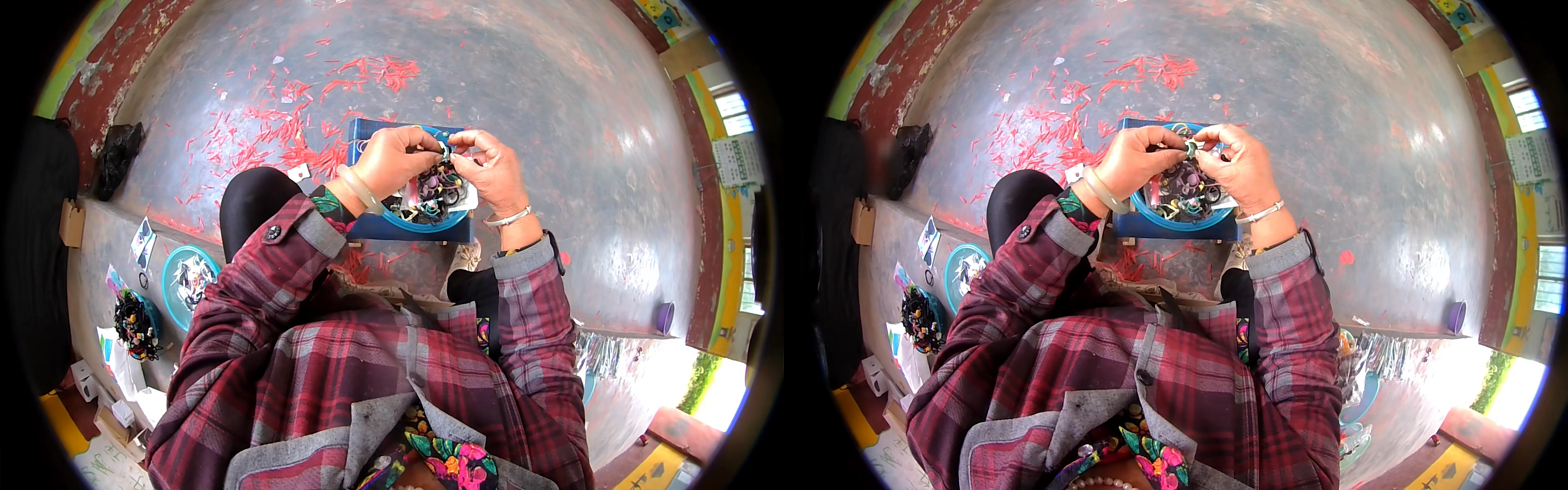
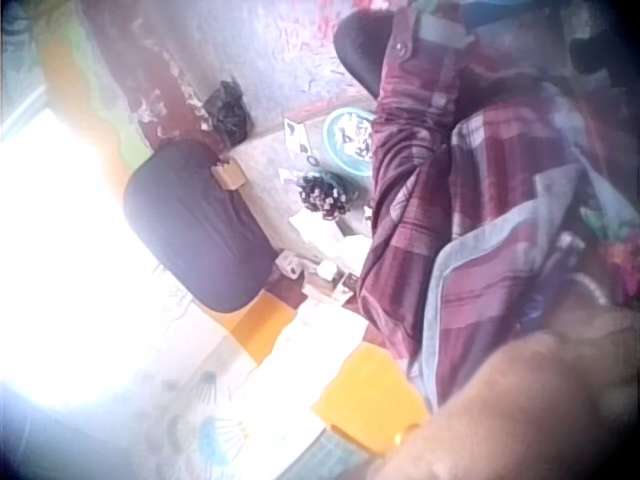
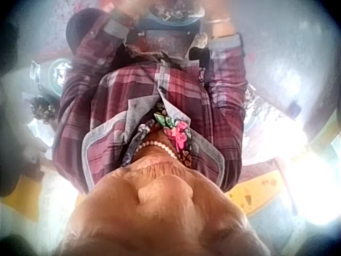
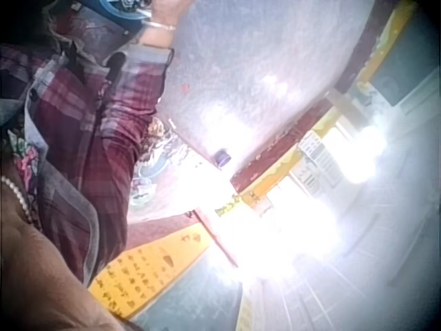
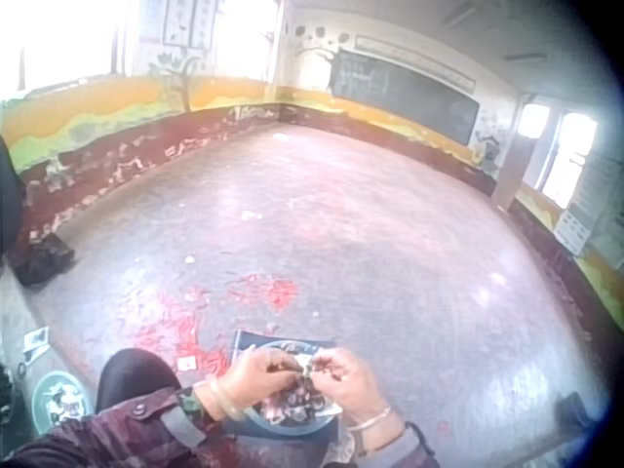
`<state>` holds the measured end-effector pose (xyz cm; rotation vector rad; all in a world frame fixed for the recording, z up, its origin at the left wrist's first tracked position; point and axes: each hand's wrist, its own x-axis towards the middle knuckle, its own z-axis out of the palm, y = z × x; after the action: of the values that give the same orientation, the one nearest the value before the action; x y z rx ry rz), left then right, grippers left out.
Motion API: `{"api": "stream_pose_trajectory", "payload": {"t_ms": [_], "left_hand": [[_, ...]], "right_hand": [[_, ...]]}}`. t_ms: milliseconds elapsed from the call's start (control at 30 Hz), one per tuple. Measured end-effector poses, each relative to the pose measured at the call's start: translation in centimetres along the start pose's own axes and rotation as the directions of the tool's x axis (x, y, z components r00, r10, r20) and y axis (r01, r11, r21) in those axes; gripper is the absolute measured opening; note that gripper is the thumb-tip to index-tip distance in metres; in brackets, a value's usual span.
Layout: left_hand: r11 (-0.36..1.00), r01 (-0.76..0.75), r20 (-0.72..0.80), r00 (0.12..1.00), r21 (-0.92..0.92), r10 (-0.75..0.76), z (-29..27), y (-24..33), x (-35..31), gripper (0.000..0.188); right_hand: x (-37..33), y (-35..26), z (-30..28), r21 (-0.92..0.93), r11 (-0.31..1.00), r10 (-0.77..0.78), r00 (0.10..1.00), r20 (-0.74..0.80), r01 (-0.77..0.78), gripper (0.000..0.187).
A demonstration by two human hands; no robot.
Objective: The person sits on the floor and assembles small hair accessories by hand. They pick up black elastic bands and colorful plastic charms from a blue bowl, attach the charms to the bands, and place the finished items into a separate container.
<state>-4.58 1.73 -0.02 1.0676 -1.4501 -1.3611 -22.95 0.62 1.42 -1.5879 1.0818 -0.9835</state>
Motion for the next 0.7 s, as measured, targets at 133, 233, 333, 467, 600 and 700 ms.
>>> {"api": "stream_pose_trajectory", "payload": {"t_ms": [133, 233, 333, 467, 600, 700], "left_hand": [[0.997, -0.071, 0.038, 0.997, -0.009, 0.071, 0.0, -0.2, -0.1, 0.014], [0.99, -0.139, 0.055, 0.989, 0.029, 0.137, 0.1, -0.7, -0.1, 0.014], [0.982, -0.169, 0.088, 0.983, 0.082, 0.162, 0.1, -0.9, -0.1, 0.015], [0.986, -0.03, 0.147, 0.989, 0.165, 0.005, -0.1, -0.2, -0.3, 0.016], [0.97, 0.148, 0.065, 0.984, 0.195, -0.163, 0.1, 0.3, -0.3, 0.015], [0.953, 0.302, 0.042, 0.952, 0.036, -0.303, 0.2, 1.2, -0.3, 0.014]], "right_hand": [[0.1, 0.8, -0.3, -0.061, 0.992, -0.109, 0.994, 0.015, 0.109, 0.014], [0.1, 0.4, -0.5, 0.027, 0.999, -0.029, 0.996, 0.082, 0.027, 0.013], [0.1, 0.9, -0.9, 0.078, 0.993, 0.078, 0.991, 0.109, -0.087, 0.01], [-0.2, 1.0, -1.1, 0.064, 0.992, 0.103, 0.991, 0.091, -0.109, 0.006], [-0.5, -0.1, -0.2, -0.133, 0.99, -0.035, 0.992, 0.117, 0.05, 0.005], [-0.5, 0.1, -0.1, -0.19, 0.976, -0.082, 0.988, 0.13, 0.106, 0.006]]}}
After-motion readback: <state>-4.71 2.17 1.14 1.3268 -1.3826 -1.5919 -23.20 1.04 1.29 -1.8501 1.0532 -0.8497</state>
